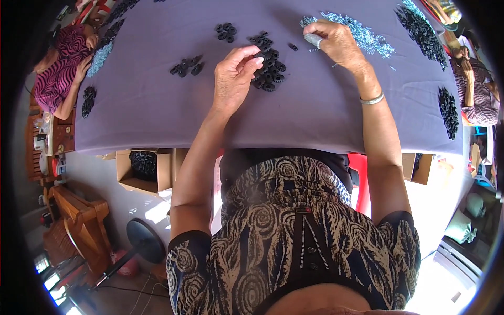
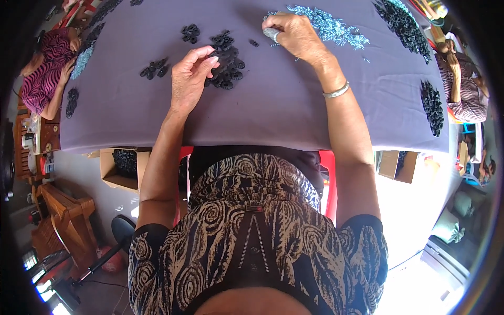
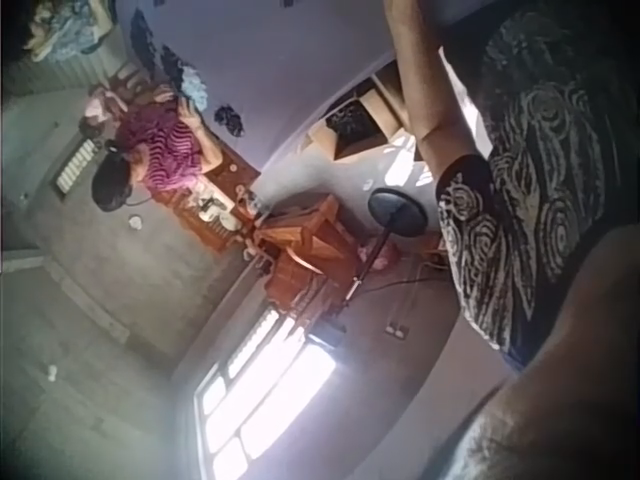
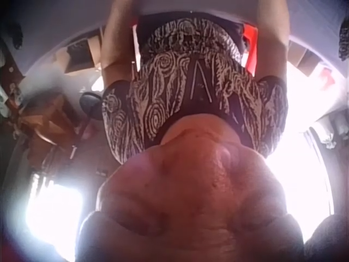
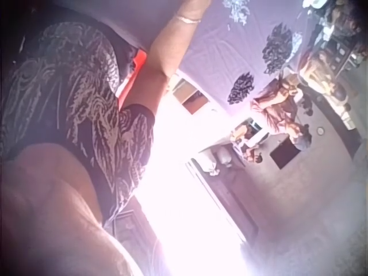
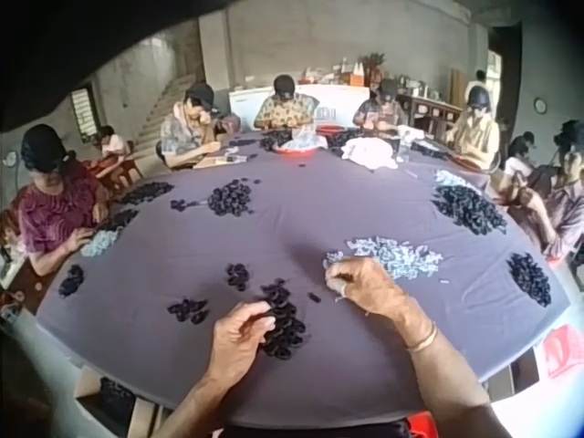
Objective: Assembling small garment components by inserting silver-colored inserts into black plastic housings at a workshop table.
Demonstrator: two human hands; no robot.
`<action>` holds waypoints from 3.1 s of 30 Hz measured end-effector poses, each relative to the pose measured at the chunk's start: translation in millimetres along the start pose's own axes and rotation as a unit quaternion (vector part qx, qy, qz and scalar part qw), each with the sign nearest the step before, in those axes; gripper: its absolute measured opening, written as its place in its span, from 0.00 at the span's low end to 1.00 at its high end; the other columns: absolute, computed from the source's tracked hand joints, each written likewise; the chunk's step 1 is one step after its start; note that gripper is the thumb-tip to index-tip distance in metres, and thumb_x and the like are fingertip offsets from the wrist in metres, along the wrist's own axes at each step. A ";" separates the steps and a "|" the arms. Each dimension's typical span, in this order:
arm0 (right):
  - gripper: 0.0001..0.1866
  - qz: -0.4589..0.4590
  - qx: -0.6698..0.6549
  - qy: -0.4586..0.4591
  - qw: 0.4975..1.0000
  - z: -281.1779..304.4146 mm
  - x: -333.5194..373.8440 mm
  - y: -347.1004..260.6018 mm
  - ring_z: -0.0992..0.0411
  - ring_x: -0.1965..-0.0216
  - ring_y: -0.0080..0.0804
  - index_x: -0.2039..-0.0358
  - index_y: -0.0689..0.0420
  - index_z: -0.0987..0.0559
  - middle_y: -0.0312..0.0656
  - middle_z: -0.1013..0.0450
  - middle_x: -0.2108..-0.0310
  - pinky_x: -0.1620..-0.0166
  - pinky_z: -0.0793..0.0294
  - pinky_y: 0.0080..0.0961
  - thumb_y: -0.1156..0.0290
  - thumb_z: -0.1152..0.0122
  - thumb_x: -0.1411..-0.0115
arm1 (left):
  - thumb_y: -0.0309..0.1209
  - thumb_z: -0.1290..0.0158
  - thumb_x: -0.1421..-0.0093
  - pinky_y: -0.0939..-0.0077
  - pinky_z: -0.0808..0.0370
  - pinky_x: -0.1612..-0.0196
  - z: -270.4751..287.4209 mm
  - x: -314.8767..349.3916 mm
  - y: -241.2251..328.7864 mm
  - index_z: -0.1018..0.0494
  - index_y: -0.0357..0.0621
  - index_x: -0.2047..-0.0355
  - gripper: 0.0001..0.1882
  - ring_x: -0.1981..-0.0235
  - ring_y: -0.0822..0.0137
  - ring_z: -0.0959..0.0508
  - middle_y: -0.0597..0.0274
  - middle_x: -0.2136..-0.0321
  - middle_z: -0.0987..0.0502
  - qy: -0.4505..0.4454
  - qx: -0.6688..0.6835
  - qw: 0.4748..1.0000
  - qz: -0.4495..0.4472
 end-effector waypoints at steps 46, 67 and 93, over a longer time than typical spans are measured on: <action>0.08 0.126 -0.137 -0.007 0.983 -41.2 16.6 -79.8 0.27 0.71 0.20 0.66 0.57 0.23 0.36 0.25 0.70 0.69 0.28 0.20 0.79 0.39 0.48 | 0.22 0.46 0.42 0.83 0.28 0.71 -11.9 2.0 -3.3 0.27 0.35 0.58 0.11 0.69 0.74 0.23 0.62 0.67 0.23 -0.023 0.043 0.999 0.016; 0.11 0.152 0.085 -0.029 0.984 -21.1 8.2 -25.1 0.26 0.63 0.38 0.60 0.58 0.23 0.40 0.26 0.63 0.61 0.26 0.29 0.77 0.42 0.45 | 0.24 0.46 0.41 0.84 0.28 0.71 -11.2 2.0 -1.2 0.27 0.36 0.57 0.12 0.71 0.74 0.24 0.62 0.67 0.24 -0.025 0.070 0.996 0.038; 0.08 -0.030 -0.387 -0.087 0.917 -58.1 9.9 -43.4 0.34 0.71 0.16 0.62 0.58 0.22 0.31 0.28 0.68 0.65 0.32 0.14 0.79 0.45 0.42 | 0.25 0.46 0.41 0.84 0.29 0.74 -13.5 3.4 -2.8 0.26 0.36 0.58 0.11 0.73 0.77 0.25 0.64 0.73 0.24 -0.022 0.061 0.997 0.046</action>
Point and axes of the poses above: each hand's wrist, its own x-axis away from the middle knuckle, its own z-axis out of the back of the hand, y = z × x, the point moved 10 cm from there along -x, towards the middle knuckle
